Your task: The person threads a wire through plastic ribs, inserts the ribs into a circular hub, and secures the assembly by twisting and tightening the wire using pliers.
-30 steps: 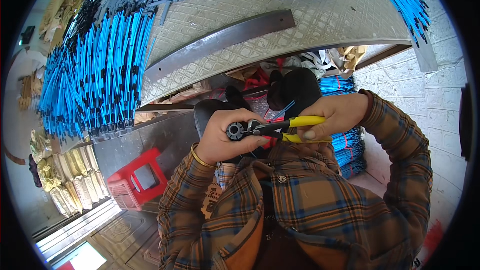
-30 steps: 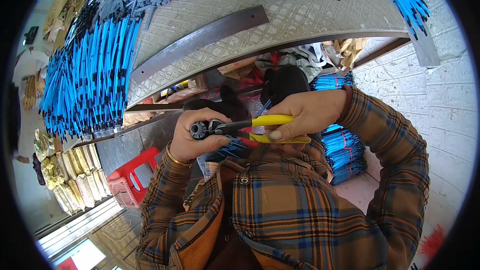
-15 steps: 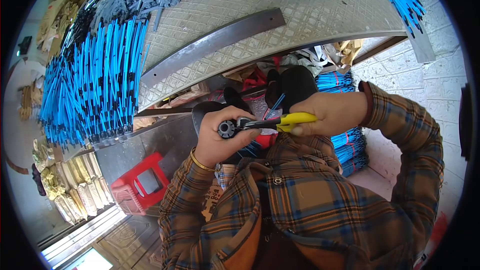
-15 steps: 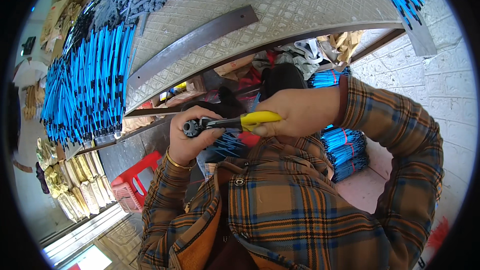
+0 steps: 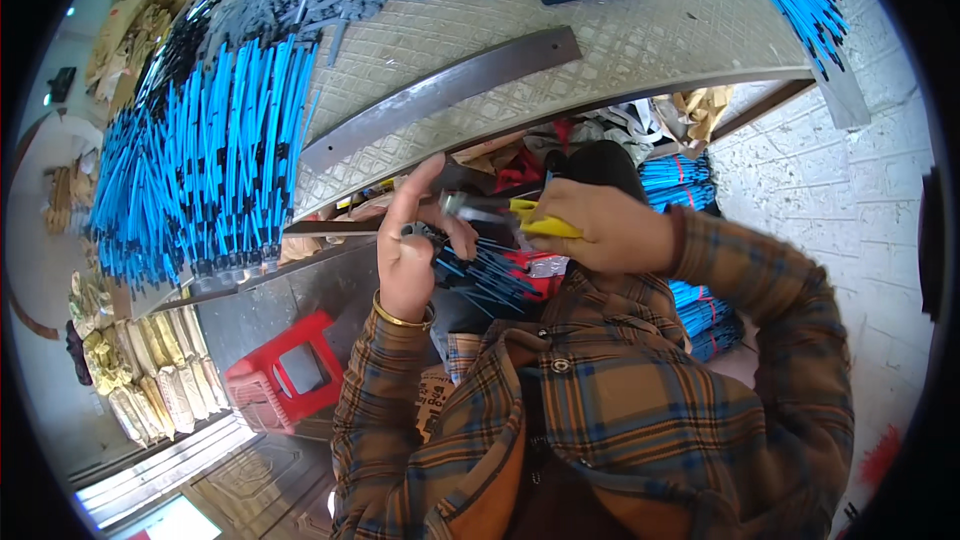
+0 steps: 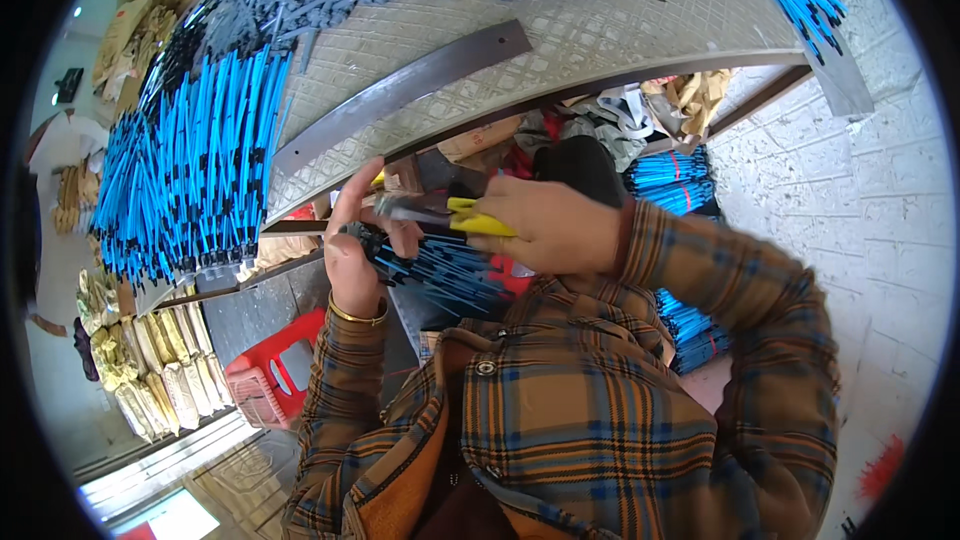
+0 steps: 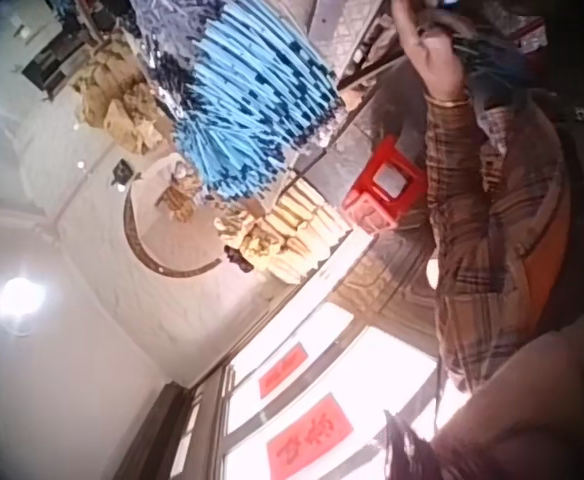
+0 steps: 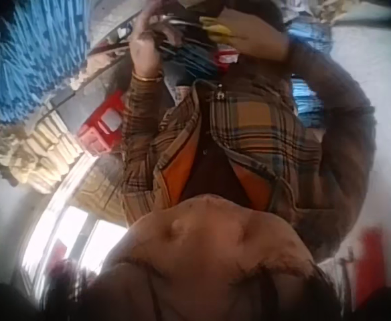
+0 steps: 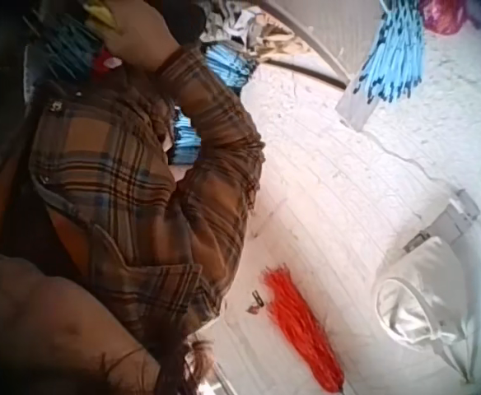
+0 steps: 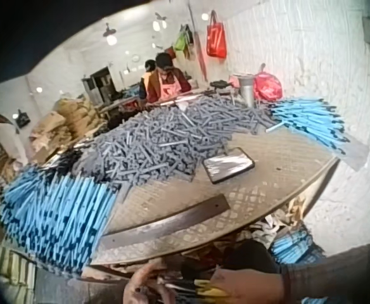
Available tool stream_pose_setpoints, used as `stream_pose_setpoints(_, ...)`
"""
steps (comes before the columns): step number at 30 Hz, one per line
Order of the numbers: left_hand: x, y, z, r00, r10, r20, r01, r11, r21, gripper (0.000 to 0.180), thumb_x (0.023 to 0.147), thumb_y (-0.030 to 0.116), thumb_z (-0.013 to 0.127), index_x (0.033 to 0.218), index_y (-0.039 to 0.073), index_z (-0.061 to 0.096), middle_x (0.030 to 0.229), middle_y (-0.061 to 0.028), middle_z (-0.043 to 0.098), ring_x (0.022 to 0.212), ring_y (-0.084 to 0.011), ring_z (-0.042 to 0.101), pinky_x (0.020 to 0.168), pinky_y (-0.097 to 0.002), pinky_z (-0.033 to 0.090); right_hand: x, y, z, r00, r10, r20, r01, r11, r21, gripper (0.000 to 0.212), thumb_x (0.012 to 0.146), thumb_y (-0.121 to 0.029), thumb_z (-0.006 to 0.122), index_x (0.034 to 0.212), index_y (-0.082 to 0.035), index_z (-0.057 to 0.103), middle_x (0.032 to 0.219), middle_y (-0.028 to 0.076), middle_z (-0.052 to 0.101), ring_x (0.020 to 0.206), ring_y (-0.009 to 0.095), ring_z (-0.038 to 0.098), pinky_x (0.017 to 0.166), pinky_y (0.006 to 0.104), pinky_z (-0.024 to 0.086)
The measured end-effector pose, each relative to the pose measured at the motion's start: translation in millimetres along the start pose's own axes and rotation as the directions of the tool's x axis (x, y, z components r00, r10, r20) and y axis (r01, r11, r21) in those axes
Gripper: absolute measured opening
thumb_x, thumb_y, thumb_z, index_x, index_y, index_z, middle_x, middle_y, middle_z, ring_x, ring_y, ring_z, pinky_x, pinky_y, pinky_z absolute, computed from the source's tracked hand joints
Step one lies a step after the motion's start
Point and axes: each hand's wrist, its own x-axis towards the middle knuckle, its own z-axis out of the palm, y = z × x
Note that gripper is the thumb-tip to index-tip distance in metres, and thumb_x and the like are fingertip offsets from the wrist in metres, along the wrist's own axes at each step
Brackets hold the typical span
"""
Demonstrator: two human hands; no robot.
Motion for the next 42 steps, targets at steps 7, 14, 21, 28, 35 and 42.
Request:
stream_pose_setpoints(7,-5.3,2.3,-11.8,0.972,0.153,0.176,-0.151,0.988,-0.026,0.085,0.081,0.061,0.050,0.131,-0.005,0.030,0.071,-0.0088,0.058,0.063,-0.0160,0.056,0.060,-0.0301,0.047,21.0,26.5,105.2,0.991,0.121,-0.062,-0.085,0.905,0.416,0.029,0.083,-0.027,0.059,0.100,-0.003,0.058,0.087,0.018,0.055,0.082,0.032,0.056,0.073,0.0395,0.044)
stream_pose_setpoints(14,-30.9,-1.3,-1.1,0.997,-0.001,-0.083,0.004,0.999,0.037,0.064,0.073,0.024,0.072,0.123,0.000,0.040,0.087,-0.0122,0.058,0.086,-0.0219,0.057,0.079,-0.0334,0.047,27.8,23.5,108.7,0.987,0.151,-0.049,-0.118,0.905,0.408,0.029,0.083,-0.026,0.059,0.100,-0.002,0.057,0.086,0.018,0.054,0.082,0.034,0.055,0.073,0.0396,0.044)
stream_pose_setpoints(21,-35.6,-7.2,-23.0,0.997,-0.034,0.063,0.029,0.996,0.080,0.037,0.067,0.007,0.071,0.097,0.004,0.051,0.088,-0.0124,0.059,0.091,-0.0261,0.057,0.087,-0.0397,0.044,20.6,9.2,53.7,0.997,0.078,0.019,-0.079,0.905,0.419,0.029,0.085,-0.028,0.058,0.097,-0.001,0.056,0.080,0.015,0.055,0.075,0.031,0.056,0.069,0.0366,0.045)
stream_pose_setpoints(28,-34.1,-6.1,-12.5,0.993,-0.112,0.036,0.111,0.994,0.016,0.029,0.067,0.006,0.070,0.090,0.005,0.051,0.086,-0.0114,0.059,0.092,-0.0265,0.057,0.089,-0.0425,0.043,4.7,-6.8,-21.7,0.942,-0.148,0.302,0.007,0.906,0.423,0.029,0.089,-0.028,0.054,0.101,-0.002,0.054,0.071,0.007,0.059,0.063,0.017,0.059,0.059,0.0300,0.046)
stream_pose_setpoints(35,-32.9,-2.2,-8.3,0.992,-0.059,0.109,0.040,0.985,0.169,0.029,0.065,0.002,0.068,0.089,0.004,0.051,0.087,-0.0117,0.058,0.090,-0.0260,0.057,0.087,-0.0428,0.044,2.2,-25.5,-47.2,0.851,-0.069,0.520,-0.199,0.875,0.442,0.034,0.089,-0.034,0.052,0.097,-0.001,0.055,0.074,0.011,0.057,0.068,0.020,0.057,0.063,0.0322,0.045)
stream_pose_setpoints(42,-33.2,2.0,-7.6,0.985,-0.082,0.149,0.035,0.956,0.291,0.031,0.062,-0.001,0.068,0.088,0.003,0.052,0.089,-0.0118,0.059,0.087,-0.0230,0.058,0.081,-0.0368,0.046,10.3,-27.8,-65.2,0.794,-0.082,0.603,-0.168,0.923,0.346,0.032,0.089,-0.030,0.054,0.105,-0.002,0.054,0.078,0.010,0.060,0.072,0.019,0.059,0.065,0.0312,0.046)
